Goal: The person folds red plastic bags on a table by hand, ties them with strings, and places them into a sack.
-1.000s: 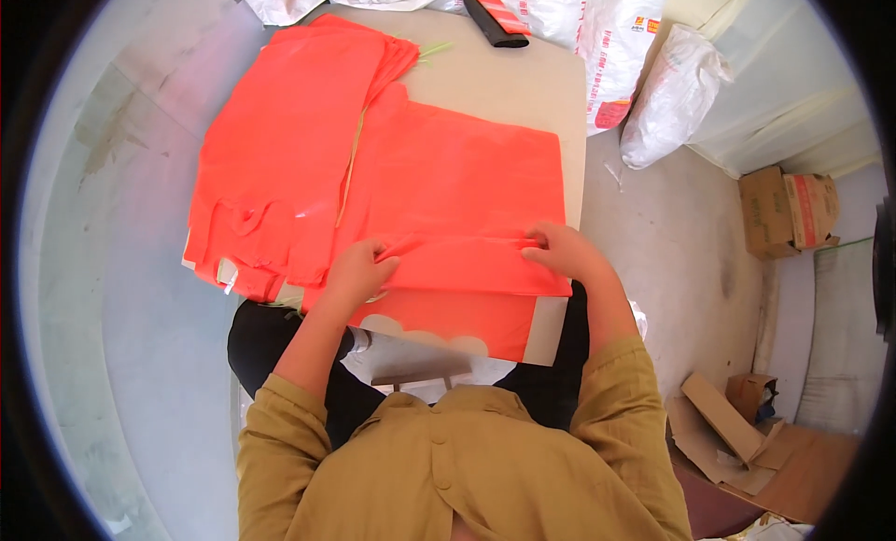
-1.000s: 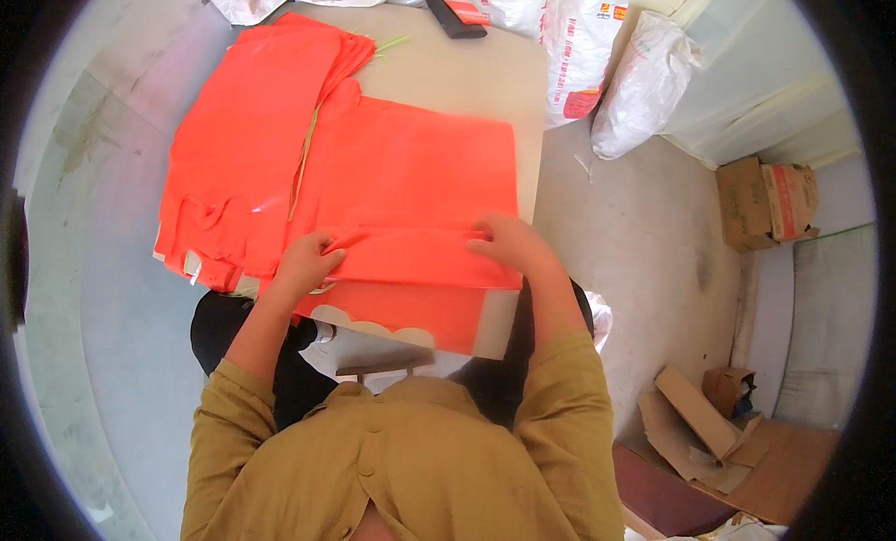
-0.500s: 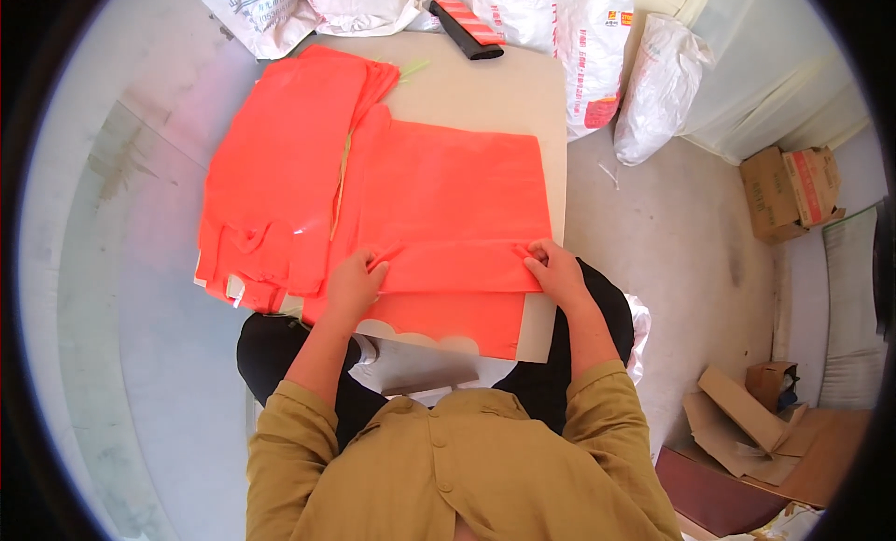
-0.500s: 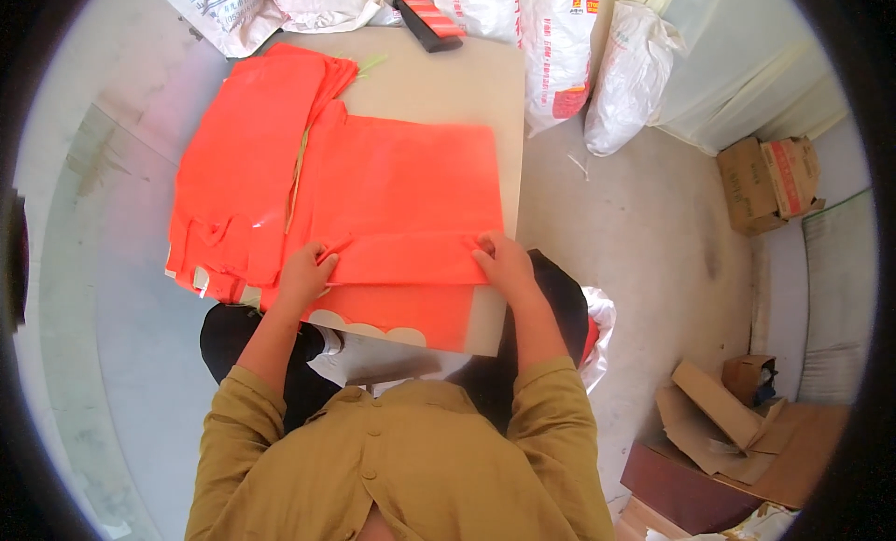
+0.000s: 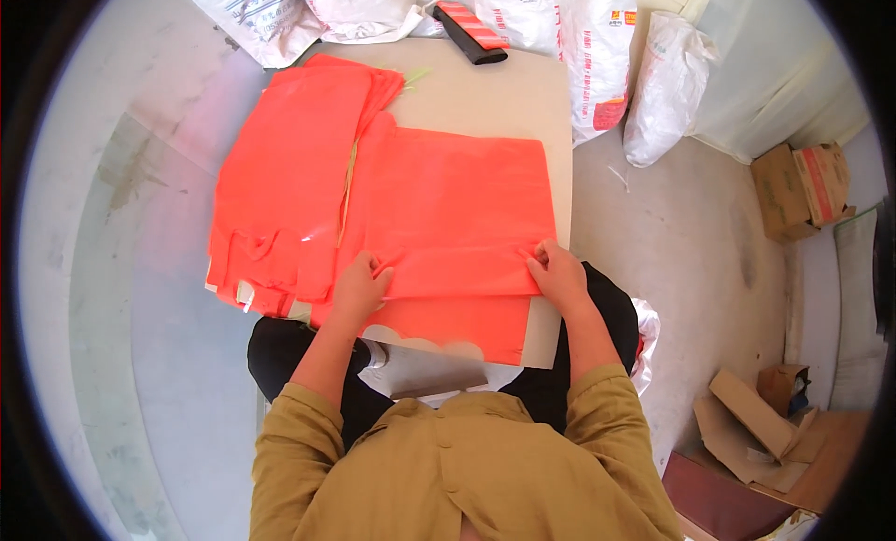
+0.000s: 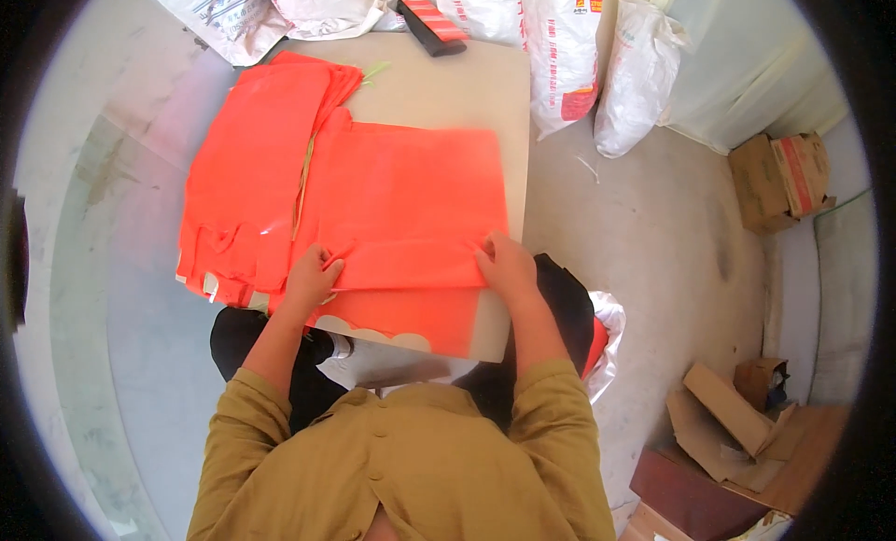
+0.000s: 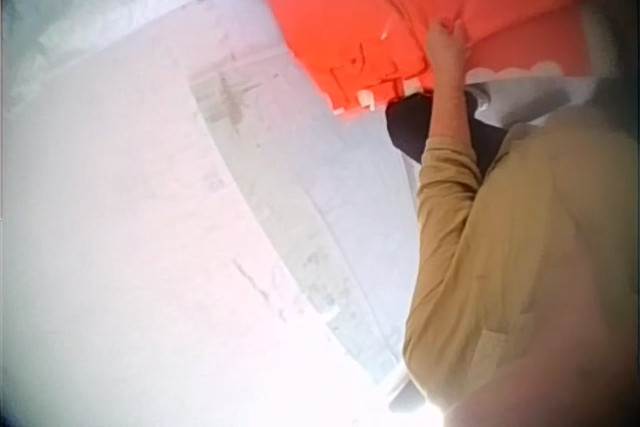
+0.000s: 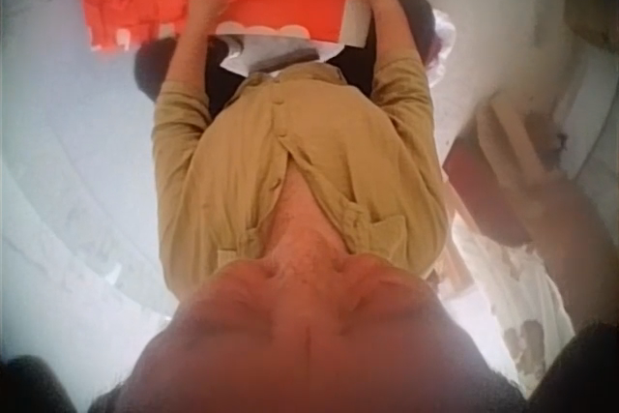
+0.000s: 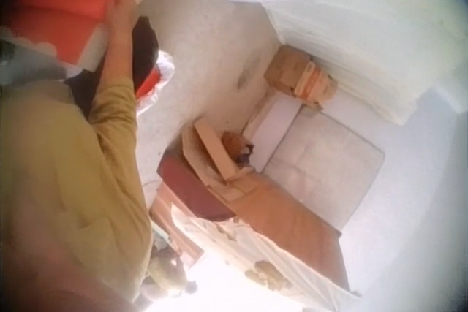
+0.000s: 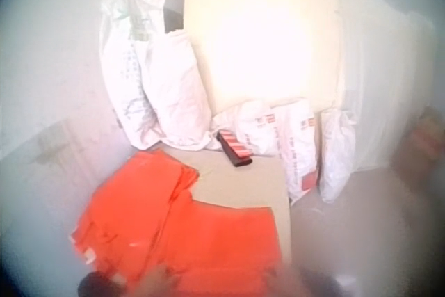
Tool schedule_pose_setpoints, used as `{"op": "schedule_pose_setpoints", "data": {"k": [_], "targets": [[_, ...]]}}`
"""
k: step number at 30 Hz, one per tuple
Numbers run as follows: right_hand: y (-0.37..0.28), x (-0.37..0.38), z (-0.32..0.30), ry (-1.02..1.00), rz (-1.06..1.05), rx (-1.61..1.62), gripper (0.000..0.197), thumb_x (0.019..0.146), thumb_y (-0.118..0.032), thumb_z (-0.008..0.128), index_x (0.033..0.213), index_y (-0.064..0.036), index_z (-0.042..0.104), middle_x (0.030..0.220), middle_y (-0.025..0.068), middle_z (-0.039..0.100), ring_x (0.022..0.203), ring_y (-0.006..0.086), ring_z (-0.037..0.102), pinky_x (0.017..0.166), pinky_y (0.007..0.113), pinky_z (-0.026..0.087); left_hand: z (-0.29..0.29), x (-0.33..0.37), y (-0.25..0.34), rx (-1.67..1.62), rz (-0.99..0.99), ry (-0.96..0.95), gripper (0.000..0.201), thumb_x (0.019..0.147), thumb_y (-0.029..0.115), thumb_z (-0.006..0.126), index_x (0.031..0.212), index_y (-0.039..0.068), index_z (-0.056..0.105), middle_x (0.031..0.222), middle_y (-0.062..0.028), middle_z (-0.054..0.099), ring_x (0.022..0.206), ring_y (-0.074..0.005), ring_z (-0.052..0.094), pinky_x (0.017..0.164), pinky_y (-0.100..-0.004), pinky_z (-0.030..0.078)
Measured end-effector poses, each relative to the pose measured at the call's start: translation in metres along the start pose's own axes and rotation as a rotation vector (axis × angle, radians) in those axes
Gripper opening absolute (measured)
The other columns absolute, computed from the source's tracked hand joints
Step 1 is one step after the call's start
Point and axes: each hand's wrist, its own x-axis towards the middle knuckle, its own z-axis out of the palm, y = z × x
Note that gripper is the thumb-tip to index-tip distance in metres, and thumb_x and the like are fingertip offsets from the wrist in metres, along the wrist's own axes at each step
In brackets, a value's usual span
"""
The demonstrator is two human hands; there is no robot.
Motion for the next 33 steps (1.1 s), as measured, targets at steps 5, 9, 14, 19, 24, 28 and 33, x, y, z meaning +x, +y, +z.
{"op": "schedule_pose_setpoints", "data": {"k": [5, 9, 14, 19, 24, 28, 33], "targets": [[-0.001, -0.004, 0.001, 0.094, -0.123, -0.140, 0.015, 0.082, -0.017, 0.066, 0.083, -0.0064, 0.055, 0.084, 0.0117, 0.059, 0.086, 0.0323, 0.058, 0.071, 0.043, 0.047, 0.005, -0.004, -0.002, 0.041, 0.034, 0.091, 0.032, 0.082, 0.026, 0.070, 0.095, 0.004, 0.050, 0.076, -0.0200, 0.062, 0.075, -0.0393, 0.063, 0.064, -0.0449, 0.048], [-0.001, -0.010, -0.004, 0.149, -0.280, -0.125, 0.013, 0.079, -0.012, 0.067, 0.082, -0.0061, 0.056, 0.087, 0.0114, 0.056, 0.088, 0.0325, 0.056, 0.074, 0.043, 0.047, -0.001, -0.011, -0.003, 0.023, 0.075, 0.177, 0.035, 0.082, 0.024, 0.070, 0.101, 0.004, 0.048, 0.081, -0.0181, 0.063, 0.074, -0.0389, 0.063, 0.064, -0.0449, 0.049], [-0.005, -0.028, -0.032, -0.058, -0.451, -0.189, 0.017, 0.076, -0.005, 0.068, 0.091, -0.0042, 0.062, 0.100, 0.0099, 0.060, 0.096, 0.0306, 0.056, 0.081, 0.039, 0.048, -0.022, -0.025, 0.001, -0.143, -0.030, 0.078, 0.036, 0.081, 0.016, 0.069, 0.108, 0.002, 0.050, 0.091, -0.0189, 0.063, 0.085, -0.0393, 0.063, 0.074, -0.0441, 0.051], [0.002, -0.038, -0.034, -0.082, -0.536, -0.243, 0.027, 0.074, -0.002, 0.064, 0.101, -0.0041, 0.062, 0.114, 0.0090, 0.059, 0.105, 0.0306, 0.056, 0.088, 0.039, 0.049, -0.017, -0.042, -0.008, 0.050, 0.308, 0.033, 0.040, 0.074, 0.003, 0.068, 0.113, 0.003, 0.057, 0.123, -0.0231, 0.052, 0.112, -0.0398, 0.053, 0.093, -0.0441, 0.046], [0.007, -0.037, -0.020, -0.039, -0.533, -0.354, 0.027, 0.076, -0.003, 0.059, 0.102, -0.0060, 0.063, 0.115, 0.0088, 0.060, 0.106, 0.0322, 0.056, 0.087, 0.040, 0.049, -0.010, -0.044, -0.004, 0.204, 0.361, 0.105, 0.041, 0.072, 0.001, 0.068, 0.111, 0.005, 0.059, 0.129, -0.0230, 0.049, 0.113, -0.0412, 0.054, 0.092, -0.0444, 0.047], [0.006, -0.038, -0.016, 0.030, -0.590, -0.393, 0.026, 0.076, -0.003, 0.058, 0.102, -0.0057, 0.062, 0.113, 0.0079, 0.060, 0.103, 0.0301, 0.057, 0.082, 0.039, 0.051, -0.007, -0.043, -0.004, 0.192, 0.351, 0.137, 0.039, 0.070, -0.002, 0.066, 0.108, 0.006, 0.061, 0.127, -0.0206, 0.050, 0.109, -0.0393, 0.055, 0.090, -0.0429, 0.048], [0.007, -0.038, -0.014, 0.075, -0.612, -0.427, 0.027, 0.077, -0.003, 0.058, 0.103, -0.0062, 0.062, 0.111, 0.0061, 0.059, 0.101, 0.0285, 0.058, 0.079, 0.038, 0.052, -0.006, -0.042, 0.001, 0.226, 0.323, 0.133, 0.041, 0.069, -0.001, 0.068, 0.108, 0.006, 0.061, 0.127, -0.0222, 0.050, 0.109, -0.0401, 0.056, 0.089, -0.0450, 0.048]]}}
